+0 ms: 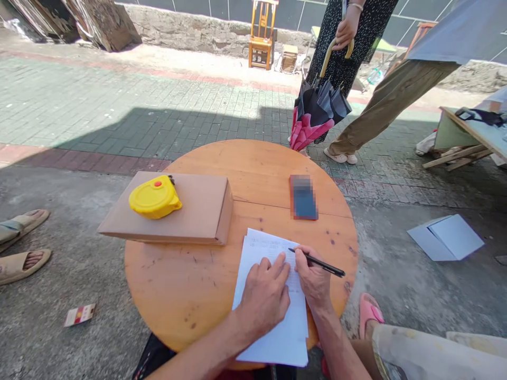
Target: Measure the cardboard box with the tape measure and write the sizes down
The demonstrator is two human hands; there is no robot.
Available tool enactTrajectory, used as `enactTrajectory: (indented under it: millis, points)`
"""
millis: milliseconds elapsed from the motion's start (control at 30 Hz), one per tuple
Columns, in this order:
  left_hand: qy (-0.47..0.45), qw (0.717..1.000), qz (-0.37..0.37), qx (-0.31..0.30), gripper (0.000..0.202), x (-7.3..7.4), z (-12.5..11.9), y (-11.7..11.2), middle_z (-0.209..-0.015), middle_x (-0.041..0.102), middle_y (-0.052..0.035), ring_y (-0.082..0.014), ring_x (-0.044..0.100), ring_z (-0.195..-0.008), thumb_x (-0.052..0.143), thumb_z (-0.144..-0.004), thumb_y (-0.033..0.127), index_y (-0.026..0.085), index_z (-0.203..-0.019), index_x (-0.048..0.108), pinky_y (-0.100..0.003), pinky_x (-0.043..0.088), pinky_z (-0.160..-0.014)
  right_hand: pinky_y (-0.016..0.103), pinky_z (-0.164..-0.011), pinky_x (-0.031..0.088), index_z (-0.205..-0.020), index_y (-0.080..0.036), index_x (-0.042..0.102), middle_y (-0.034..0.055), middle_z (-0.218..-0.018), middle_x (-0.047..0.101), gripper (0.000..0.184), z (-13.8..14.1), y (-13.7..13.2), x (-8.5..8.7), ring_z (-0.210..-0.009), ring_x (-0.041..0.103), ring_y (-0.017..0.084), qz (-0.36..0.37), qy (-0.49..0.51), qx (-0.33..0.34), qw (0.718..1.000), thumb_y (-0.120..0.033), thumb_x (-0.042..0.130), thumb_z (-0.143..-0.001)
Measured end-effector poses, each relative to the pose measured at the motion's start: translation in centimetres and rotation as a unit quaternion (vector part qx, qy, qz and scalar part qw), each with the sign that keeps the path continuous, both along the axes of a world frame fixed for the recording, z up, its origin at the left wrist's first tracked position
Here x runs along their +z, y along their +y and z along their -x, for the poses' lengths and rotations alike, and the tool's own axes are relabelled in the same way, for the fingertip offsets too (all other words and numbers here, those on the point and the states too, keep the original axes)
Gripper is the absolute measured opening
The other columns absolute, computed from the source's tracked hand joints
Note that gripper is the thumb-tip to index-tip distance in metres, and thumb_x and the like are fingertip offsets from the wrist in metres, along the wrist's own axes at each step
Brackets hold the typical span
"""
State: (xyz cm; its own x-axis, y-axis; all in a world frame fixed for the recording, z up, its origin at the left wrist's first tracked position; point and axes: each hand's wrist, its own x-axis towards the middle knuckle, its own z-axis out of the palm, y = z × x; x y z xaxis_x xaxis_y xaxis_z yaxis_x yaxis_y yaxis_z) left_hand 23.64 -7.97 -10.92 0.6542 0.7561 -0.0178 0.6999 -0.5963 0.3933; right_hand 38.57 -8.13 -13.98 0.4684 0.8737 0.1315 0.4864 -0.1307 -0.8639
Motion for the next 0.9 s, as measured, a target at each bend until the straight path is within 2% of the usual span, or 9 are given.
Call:
enactTrajectory:
  millis: [467,800,900]
  points:
    - [0.000,1.000,0.006,0.000,0.043,0.04,-0.05,0.08,-0.147,0.045,-0.0004,-0.0273,0.049,-0.101,0.048,-0.084,0.021,0.022,-0.128,0.051,-0.045,0.047,-0.082,0.027,-0.058,0.045,-0.082,-0.019,0.064,0.0001,-0.066,0.063,0.022,0.02,0.02,0.13,-0.058,0.056,0.015,0.005,-0.001,-0.003,1.000,-0.035,0.050,-0.088]
    - [0.001,1.000,0.006,0.000,0.043,0.05,-0.09,0.07,-0.147,0.045,-0.0005,-0.0271,0.049,-0.102,0.049,-0.084,0.022,0.022,-0.127,0.051,-0.045,0.047,-0.082,0.031,-0.074,0.050,-0.081,-0.019,0.065,0.0029,-0.078,0.068,0.020,0.08,0.11,-0.44,-0.074,0.063,0.018,-0.019,-0.033,-0.003,0.999,-0.031,0.051,-0.089]
    - [0.002,1.000,0.006,-0.004,0.044,0.10,-0.05,0.11,-0.147,0.045,-0.0006,-0.0271,0.049,-0.102,0.049,-0.084,0.021,0.022,-0.128,0.051,-0.044,0.047,-0.082,0.031,-0.073,0.050,-0.081,-0.019,0.065,0.0031,-0.078,0.069,0.020,0.11,0.15,-0.16,-0.074,0.063,0.018,-0.021,-0.040,0.005,0.999,-0.031,0.051,-0.089]
